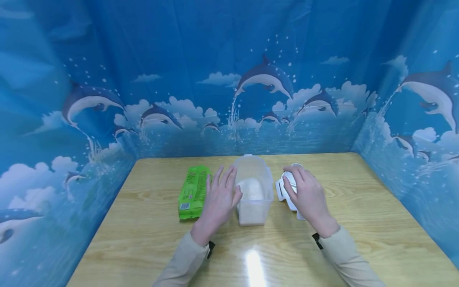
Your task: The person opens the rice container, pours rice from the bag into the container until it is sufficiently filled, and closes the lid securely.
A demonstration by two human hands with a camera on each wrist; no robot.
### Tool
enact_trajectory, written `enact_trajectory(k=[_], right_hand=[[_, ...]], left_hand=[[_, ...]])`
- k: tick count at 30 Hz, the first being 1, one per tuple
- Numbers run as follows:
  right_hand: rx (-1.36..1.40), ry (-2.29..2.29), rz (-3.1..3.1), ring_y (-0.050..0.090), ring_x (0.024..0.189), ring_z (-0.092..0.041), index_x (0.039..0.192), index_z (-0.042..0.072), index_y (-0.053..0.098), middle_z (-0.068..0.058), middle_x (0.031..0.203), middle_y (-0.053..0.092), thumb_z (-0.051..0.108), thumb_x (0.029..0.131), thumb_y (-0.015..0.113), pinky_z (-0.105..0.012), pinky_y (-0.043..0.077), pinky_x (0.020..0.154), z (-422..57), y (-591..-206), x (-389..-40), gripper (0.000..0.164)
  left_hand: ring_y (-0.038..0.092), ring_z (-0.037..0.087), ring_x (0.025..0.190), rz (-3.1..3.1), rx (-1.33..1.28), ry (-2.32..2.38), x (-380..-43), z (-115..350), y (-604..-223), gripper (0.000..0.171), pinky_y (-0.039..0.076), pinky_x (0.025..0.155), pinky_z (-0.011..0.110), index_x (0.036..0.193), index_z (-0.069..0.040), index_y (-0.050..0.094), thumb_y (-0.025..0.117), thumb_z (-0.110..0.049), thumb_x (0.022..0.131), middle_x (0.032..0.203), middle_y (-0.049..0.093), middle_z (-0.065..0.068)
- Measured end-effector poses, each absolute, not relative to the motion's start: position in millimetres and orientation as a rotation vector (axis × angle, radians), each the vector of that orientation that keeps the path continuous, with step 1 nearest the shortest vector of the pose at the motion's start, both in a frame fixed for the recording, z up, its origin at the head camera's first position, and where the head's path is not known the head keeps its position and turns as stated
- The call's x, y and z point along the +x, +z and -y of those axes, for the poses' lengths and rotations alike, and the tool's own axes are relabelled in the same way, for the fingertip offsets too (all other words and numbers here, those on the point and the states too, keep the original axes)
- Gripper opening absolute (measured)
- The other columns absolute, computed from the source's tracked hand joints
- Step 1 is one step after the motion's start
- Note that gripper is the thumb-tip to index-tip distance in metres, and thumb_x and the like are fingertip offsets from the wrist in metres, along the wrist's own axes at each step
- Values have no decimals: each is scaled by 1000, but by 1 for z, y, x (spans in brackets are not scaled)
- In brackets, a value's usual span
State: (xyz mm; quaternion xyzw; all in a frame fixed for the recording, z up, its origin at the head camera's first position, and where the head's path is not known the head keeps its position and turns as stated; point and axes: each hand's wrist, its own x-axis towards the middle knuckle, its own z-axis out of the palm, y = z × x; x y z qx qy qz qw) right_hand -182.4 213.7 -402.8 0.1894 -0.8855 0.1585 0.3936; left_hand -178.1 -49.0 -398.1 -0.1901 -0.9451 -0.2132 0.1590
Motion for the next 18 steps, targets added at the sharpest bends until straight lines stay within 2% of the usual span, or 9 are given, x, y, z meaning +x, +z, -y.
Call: enact_trajectory(k=[4, 8, 13, 18], right_hand=[[400, 330, 2303, 65, 75, -32, 100, 3, 67, -13, 92, 68, 18, 94, 66, -44, 53, 51, -229, -412, -185, 16], [340, 289, 2384, 60, 66, -29, 93, 3, 65, -11, 81, 63, 13, 90, 70, -40, 46, 43, -239, -421, -186, 11], [268, 234, 2537, 55, 57, -29, 93, 3, 64, -9, 73, 58, 15, 90, 71, -35, 37, 38, -246, -428, -186, 14], [205, 210, 2657, 56, 58, -33, 92, 0, 60, -13, 70, 57, 16, 91, 71, -42, 41, 38, -251, -434, -189, 20]], left_hand=[[25, 36, 151, 2704, -544, -615, -178, 49, -398, 55, 12, 120, 66, 155, -7, 38, 44, -31, 106, 161, 37, 8], [27, 36, 150, 2695, -543, -608, -178, 48, -398, 55, 13, 120, 67, 155, -7, 39, 44, -30, 106, 160, 39, 8], [30, 38, 149, 2677, -543, -607, -179, 48, -399, 55, 15, 119, 67, 154, -7, 40, 46, -29, 105, 159, 41, 9], [29, 38, 149, 2688, -538, -612, -179, 48, -400, 55, 14, 119, 67, 155, -7, 39, 45, -31, 105, 160, 40, 9]])
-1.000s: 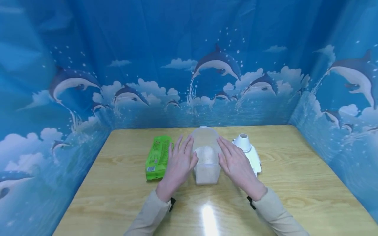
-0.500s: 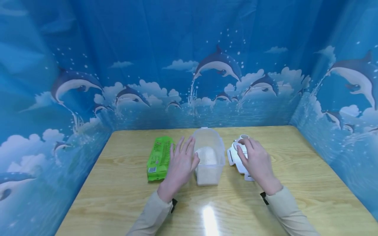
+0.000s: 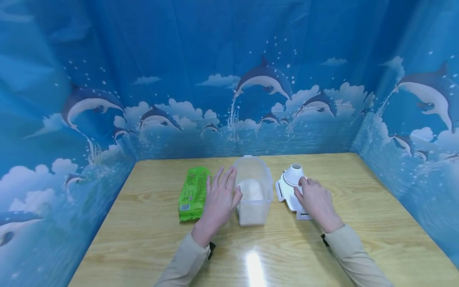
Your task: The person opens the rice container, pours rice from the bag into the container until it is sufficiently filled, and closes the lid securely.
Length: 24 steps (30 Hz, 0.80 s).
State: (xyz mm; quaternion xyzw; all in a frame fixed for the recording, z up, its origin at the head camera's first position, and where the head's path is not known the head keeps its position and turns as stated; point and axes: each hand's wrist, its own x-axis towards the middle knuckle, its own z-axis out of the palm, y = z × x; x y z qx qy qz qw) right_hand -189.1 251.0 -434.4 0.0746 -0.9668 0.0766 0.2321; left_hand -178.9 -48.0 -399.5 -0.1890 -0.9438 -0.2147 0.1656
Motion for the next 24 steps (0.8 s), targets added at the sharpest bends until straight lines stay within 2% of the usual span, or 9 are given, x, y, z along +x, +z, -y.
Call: enact_trajectory(k=[3, 7, 11, 17, 24], right_hand=[[176, 180, 2693, 54, 55, -35, 88, -3, 55, -15, 65, 54, 17, 90, 72, -46, 43, 39, -253, -439, -191, 27], [136, 150, 2732, 52, 51, -33, 80, -4, 51, -14, 60, 51, 19, 90, 73, -45, 43, 38, -255, -443, -193, 33], [101, 177, 2792, 51, 51, -31, 74, -3, 52, -13, 57, 49, 21, 93, 70, -44, 43, 38, -256, -446, -197, 35], [67, 210, 2867, 50, 51, -30, 74, 0, 51, -14, 58, 48, 25, 97, 62, -43, 42, 39, -259, -450, -204, 36], [70, 203, 2854, 47, 49, -27, 71, 2, 49, -11, 57, 46, 26, 96, 61, -39, 39, 37, -261, -451, -208, 37]], left_hand=[[27, 36, 150, 2702, -531, -612, -179, 48, -400, 56, 13, 120, 67, 155, -8, 38, 44, -31, 106, 161, 38, 8], [25, 36, 151, 2709, -530, -616, -179, 48, -400, 56, 12, 120, 67, 156, -8, 37, 44, -32, 106, 161, 37, 7], [25, 36, 151, 2709, -531, -622, -178, 48, -399, 56, 13, 120, 67, 156, -8, 37, 45, -32, 106, 161, 37, 8], [25, 35, 151, 2711, -530, -625, -177, 48, -399, 56, 12, 120, 67, 156, -8, 37, 43, -33, 106, 161, 37, 8], [25, 35, 151, 2715, -532, -620, -177, 48, -399, 56, 11, 120, 66, 156, -8, 36, 43, -32, 106, 162, 36, 8]])
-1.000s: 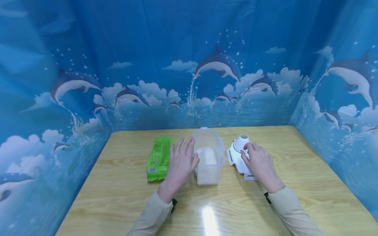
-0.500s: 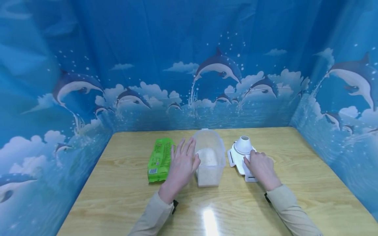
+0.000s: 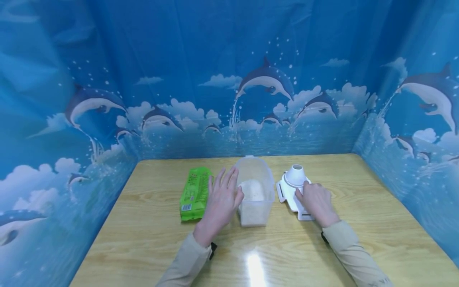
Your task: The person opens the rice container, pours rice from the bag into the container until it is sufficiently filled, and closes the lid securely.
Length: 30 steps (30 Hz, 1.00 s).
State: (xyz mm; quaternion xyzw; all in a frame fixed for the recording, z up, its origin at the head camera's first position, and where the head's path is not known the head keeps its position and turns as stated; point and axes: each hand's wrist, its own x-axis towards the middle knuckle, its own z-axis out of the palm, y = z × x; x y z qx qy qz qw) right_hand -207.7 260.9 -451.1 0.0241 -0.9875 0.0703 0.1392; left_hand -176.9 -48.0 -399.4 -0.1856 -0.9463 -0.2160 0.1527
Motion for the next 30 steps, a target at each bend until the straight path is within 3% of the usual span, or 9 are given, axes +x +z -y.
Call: enact_trajectory(k=[12, 22, 30], right_hand=[[121, 108, 2656, 46, 47, -28, 72, -1, 51, -10, 53, 43, 25, 94, 66, -38, 36, 36, -258, -449, -207, 37], [203, 46, 2382, 48, 47, -35, 69, -3, 53, -12, 48, 43, 21, 86, 69, -43, 36, 37, -251, -421, -193, 34], [251, 44, 2307, 43, 45, -32, 67, 1, 49, -9, 47, 39, 23, 86, 67, -40, 32, 36, -246, -401, -181, 34]], left_hand=[[26, 36, 151, 2714, -534, -621, -178, 48, -399, 56, 12, 120, 67, 156, -8, 36, 41, -33, 106, 161, 36, 9], [26, 36, 151, 2716, -530, -634, -177, 48, -399, 56, 12, 120, 67, 157, -8, 35, 41, -33, 106, 162, 36, 8], [25, 35, 151, 2719, -526, -634, -177, 47, -399, 56, 11, 120, 67, 157, -9, 36, 42, -33, 106, 162, 36, 8]])
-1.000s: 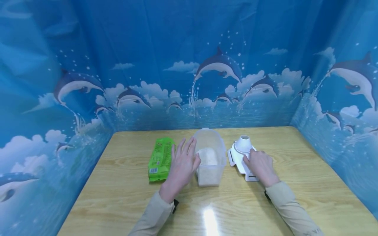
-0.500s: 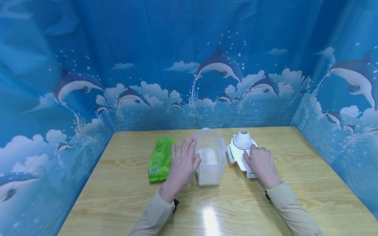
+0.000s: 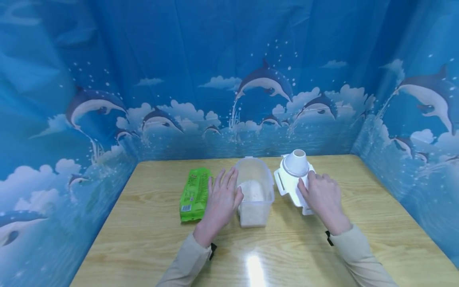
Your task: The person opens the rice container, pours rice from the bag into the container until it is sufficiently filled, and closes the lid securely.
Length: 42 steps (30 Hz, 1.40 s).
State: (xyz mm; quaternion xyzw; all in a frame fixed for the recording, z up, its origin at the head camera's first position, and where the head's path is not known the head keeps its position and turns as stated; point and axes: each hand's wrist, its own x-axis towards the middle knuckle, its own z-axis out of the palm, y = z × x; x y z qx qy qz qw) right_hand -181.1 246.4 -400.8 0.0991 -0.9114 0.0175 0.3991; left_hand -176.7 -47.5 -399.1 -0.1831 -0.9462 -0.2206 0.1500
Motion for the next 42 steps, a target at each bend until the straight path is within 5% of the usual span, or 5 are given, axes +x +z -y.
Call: enact_trajectory(k=[19, 42], right_hand=[[331, 71, 2171, 42, 51, -34, 73, -1, 53, -14, 53, 50, 35, 93, 48, -42, 32, 44, -241, -354, -151, 41], [438, 117, 2279, 39, 52, -24, 76, 1, 59, -8, 59, 55, 28, 92, 62, -35, 34, 46, -188, -328, -139, 31]], left_hand=[[26, 36, 151, 2714, -524, -639, -176, 48, -400, 55, 12, 120, 67, 156, -9, 36, 42, -32, 106, 162, 36, 8], [27, 37, 150, 2700, -526, -648, -178, 47, -401, 57, 13, 119, 68, 155, -8, 37, 39, -38, 108, 161, 37, 10]])
